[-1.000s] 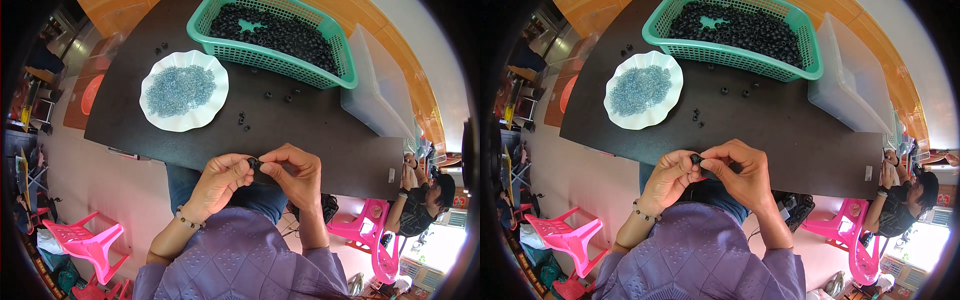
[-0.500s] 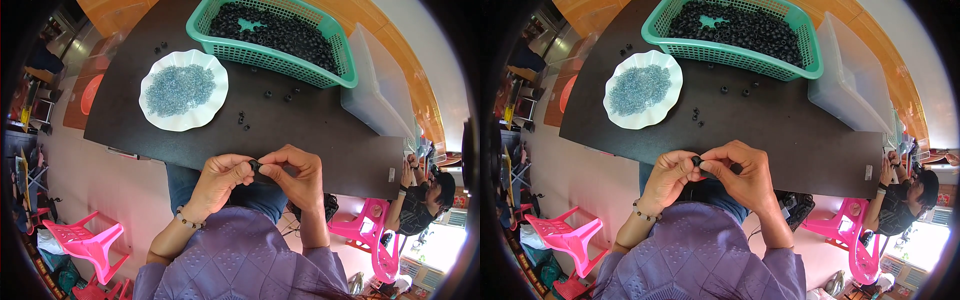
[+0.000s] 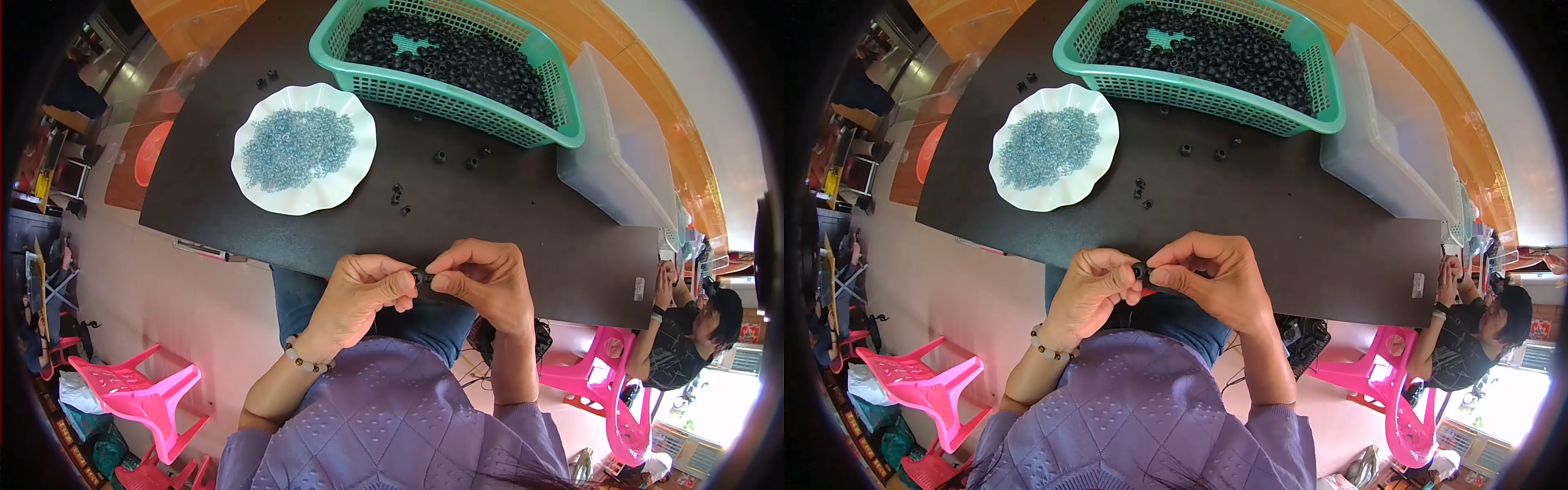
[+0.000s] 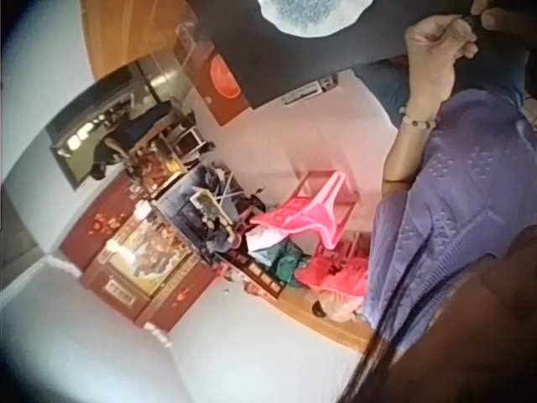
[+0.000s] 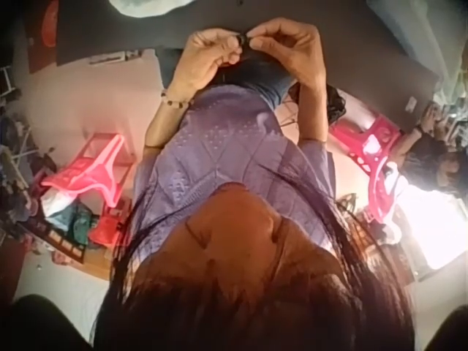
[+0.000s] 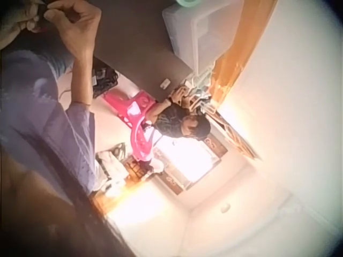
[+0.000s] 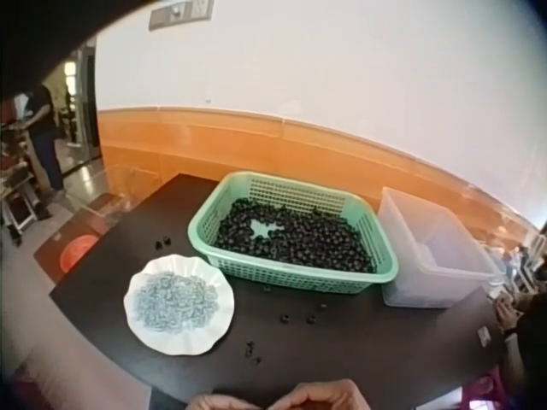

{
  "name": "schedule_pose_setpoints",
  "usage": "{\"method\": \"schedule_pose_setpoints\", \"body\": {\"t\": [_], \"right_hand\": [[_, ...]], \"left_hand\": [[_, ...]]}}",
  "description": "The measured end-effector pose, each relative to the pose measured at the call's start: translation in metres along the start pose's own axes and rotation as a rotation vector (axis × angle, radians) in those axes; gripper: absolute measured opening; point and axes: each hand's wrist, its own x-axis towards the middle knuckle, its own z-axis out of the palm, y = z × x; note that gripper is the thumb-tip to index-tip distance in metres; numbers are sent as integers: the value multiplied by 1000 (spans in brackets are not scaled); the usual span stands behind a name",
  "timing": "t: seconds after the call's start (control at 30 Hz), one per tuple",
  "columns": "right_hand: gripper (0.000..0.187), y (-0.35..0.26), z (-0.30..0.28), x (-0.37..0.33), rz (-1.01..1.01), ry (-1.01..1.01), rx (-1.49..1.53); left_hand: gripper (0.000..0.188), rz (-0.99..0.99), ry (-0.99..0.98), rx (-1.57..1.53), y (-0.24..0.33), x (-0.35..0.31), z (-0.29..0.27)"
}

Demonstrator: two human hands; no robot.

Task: The person picks up a black plastic component and a small clear bead by hand, then presses the bead into the component. After assembling the piece, the person places it into a plastic container and repeats the process.

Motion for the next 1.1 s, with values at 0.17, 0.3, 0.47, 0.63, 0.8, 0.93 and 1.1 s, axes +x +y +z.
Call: {"method": "schedule_pose_setpoints", "body": {"t": [0.17,0.3,0.47,0.63,0.8,0.93,1.1], "right_hand": [[22,7,-5,6,53,-89,132],[38,12,-7,12,12,-223,165],[40,15,-1,13,-74,-336,121],[37,20,0,11,-76,-315,154],[36,27,3,10,-51,-279,229],[32,27,-3,9,-47,-316,211],[28,28,-3,6,-70,-323,147]], "left_hand": [[18,-16,-20,10,3,-1,3],[21,-18,-16,25,6,-2,8],[20,-37,-24,64,10,-3,6],[20,-22,-26,52,6,-4,4],[20,23,-46,84,3,-3,1],[21,54,-54,122,1,-4,0],[19,75,-16,176,2,-7,0]]}}
